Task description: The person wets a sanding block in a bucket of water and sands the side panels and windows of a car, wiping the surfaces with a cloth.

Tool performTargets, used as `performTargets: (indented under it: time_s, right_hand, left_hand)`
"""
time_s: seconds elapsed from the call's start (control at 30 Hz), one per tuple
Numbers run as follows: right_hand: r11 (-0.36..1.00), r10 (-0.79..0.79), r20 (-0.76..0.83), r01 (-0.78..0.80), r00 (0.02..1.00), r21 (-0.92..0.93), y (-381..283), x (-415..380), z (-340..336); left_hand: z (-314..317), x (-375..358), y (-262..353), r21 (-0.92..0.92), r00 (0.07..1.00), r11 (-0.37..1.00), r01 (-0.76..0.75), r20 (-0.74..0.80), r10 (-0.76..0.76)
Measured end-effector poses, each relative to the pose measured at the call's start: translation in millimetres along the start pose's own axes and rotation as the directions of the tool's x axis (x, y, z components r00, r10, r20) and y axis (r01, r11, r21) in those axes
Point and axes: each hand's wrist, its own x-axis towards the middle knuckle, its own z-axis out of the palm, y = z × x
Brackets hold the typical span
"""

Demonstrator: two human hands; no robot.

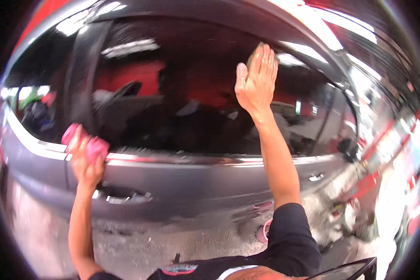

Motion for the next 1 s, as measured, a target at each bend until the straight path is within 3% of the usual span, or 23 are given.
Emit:
performTargets:
  time_s: [0.07, 0.17, 0.23, 0.37, 0.43, 0.5, 0.63, 0.77, 0.83, 0.9, 1.0]
  right_hand:
    - [0.982, -0.183, 0.010, 0.182, 0.983, 0.053, -78, 10, 11]
    - [0.936, -0.331, 0.007, 0.327, 0.944, 0.134, -169, 17, 27]
    - [0.936, -0.334, -0.050, 0.337, 0.941, 0.102, -197, 31, 37]
    - [0.922, -0.373, -0.041, 0.375, 0.927, 0.096, -215, 25, 36]
    - [0.789, -0.576, 0.043, 0.542, 0.816, 0.289, -237, 7, 33]
    - [0.715, -0.674, 0.098, 0.613, 0.732, 0.336, -252, -8, 24]
    - [0.499, -0.842, 0.181, 0.605, 0.508, 0.621, -239, -68, 6]
    - [0.533, -0.841, 0.298, 0.601, 0.451, 0.596, -179, -76, -28]
    - [0.590, -0.805, 0.443, 0.604, 0.393, 0.536, -108, -96, -50]
    - [0.630, -0.773, 0.467, 0.605, 0.428, 0.488, -17, -136, -58]
    - [0.644, -0.765, 0.475, 0.550, 0.436, 0.532, -22, -137, -53]
  left_hand:
    - [-7, -1, 5, -0.067, 0.992, 0.991, 0.118, 0.048, -0.115]
    - [1, -12, -7, -0.052, 0.983, 0.986, 0.155, -0.088, -0.159]
    - [3, -11, -12, -0.023, 0.967, 0.980, 0.199, -0.154, -0.201]
    - [3, -10, -9, -0.021, 0.951, 0.961, 0.274, -0.142, -0.274]
    - [2, -10, -7, -0.019, 0.955, 0.965, 0.262, -0.142, -0.262]
    - [-1, -8, -7, -0.009, 0.956, 0.966, 0.258, -0.141, -0.256]
    - [-2, -11, -11, -0.025, 0.962, 0.971, 0.236, -0.133, -0.237]
    - [-3, -15, -17, -0.020, 0.974, 0.979, 0.201, -0.106, -0.202]
    - [-4, -17, -12, -0.021, 0.969, 0.973, 0.231, -0.085, -0.232]
    - [-1, -13, -13, -0.019, 0.969, 0.972, 0.235, -0.079, -0.236]
    - [0, -12, -11, -0.002, 0.958, 0.961, 0.276, -0.077, -0.276]
